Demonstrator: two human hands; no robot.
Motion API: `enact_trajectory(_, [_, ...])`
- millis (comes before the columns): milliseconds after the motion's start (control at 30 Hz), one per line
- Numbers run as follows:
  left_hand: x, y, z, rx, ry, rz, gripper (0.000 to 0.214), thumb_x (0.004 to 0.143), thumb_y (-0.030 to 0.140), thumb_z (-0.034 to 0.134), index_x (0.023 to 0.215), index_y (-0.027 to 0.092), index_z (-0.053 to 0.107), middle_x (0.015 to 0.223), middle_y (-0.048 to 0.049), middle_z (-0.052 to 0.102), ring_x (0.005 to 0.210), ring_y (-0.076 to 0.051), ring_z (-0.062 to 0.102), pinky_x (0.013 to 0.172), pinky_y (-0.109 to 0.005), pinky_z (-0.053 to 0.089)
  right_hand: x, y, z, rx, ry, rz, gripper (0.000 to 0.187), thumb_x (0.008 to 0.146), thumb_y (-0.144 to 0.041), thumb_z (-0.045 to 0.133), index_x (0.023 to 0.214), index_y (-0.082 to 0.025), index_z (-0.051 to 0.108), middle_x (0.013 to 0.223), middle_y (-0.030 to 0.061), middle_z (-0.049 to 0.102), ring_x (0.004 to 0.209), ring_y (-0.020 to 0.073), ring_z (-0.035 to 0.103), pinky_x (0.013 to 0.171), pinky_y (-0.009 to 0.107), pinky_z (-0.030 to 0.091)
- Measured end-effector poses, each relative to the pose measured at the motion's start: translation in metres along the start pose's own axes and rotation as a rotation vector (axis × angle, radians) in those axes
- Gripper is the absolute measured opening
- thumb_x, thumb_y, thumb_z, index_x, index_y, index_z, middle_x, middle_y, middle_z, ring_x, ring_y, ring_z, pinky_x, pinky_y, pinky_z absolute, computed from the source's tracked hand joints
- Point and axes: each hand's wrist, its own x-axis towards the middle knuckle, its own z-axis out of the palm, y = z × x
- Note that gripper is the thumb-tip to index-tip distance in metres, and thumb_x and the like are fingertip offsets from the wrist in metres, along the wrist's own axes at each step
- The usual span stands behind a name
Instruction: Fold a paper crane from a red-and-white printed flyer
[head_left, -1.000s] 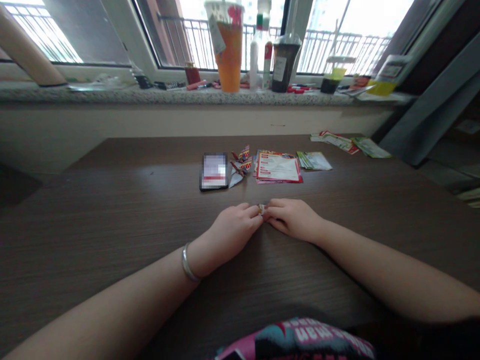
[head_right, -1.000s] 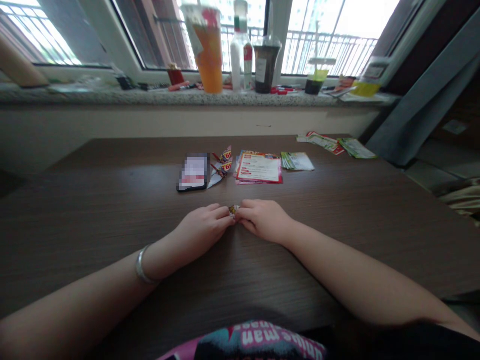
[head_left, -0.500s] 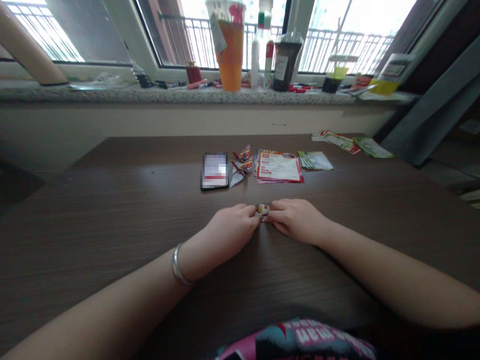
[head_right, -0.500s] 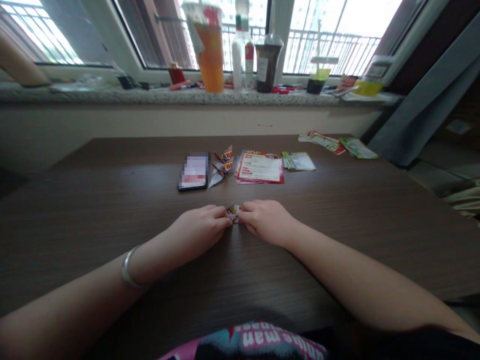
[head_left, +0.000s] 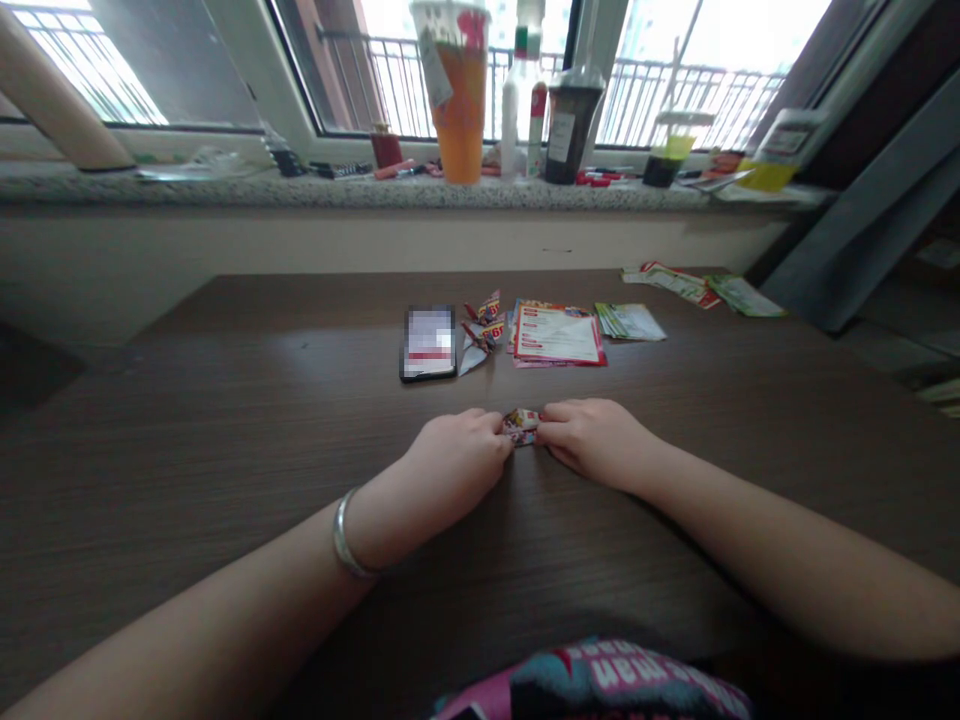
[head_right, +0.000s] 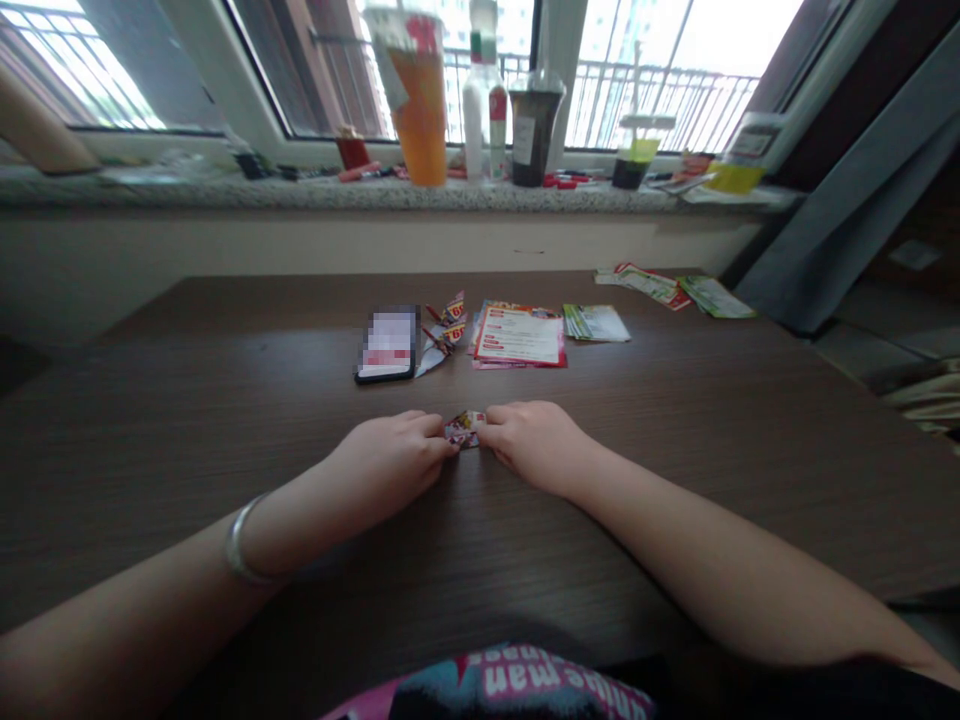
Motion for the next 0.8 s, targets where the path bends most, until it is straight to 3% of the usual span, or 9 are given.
enact_trajectory(500, [-0.002, 0.000, -0.001, 0.020, 0.039, -0.032, 0.021, 0.087, 0.014, 0.046, 0.086, 0.018, 0.067, 0.087, -0.0067, 0.066, 0.077, -0.020, 0.063, 0.069, -0.031, 0.051, -0.001, 0.004, -0.003, 0.047, 0.000, 0.026, 0.023, 0.093, -0.027, 0.047, 0.091, -0.021, 0.069, 0.091, 0.0053, 0.066, 0.081, 0.0158, 0.059, 0.067, 0.026, 0.037])
enact_trajectory(800, [-0.003, -0.005, -0.006, -0.049, -0.007, -0.042, 0.021, 0.086, 0.019, 0.048, 0.086, 0.018, 0.069, 0.088, -0.0065, 0.066, 0.076, -0.017, 0.062, 0.073, -0.028, 0.050, -0.005, 0.010, -0.007, 0.033, -0.041, -0.045, 0.020, 0.092, -0.023, 0.050, 0.092, -0.023, 0.070, 0.088, 0.0045, 0.069, 0.077, 0.0151, 0.060, 0.064, 0.025, 0.036])
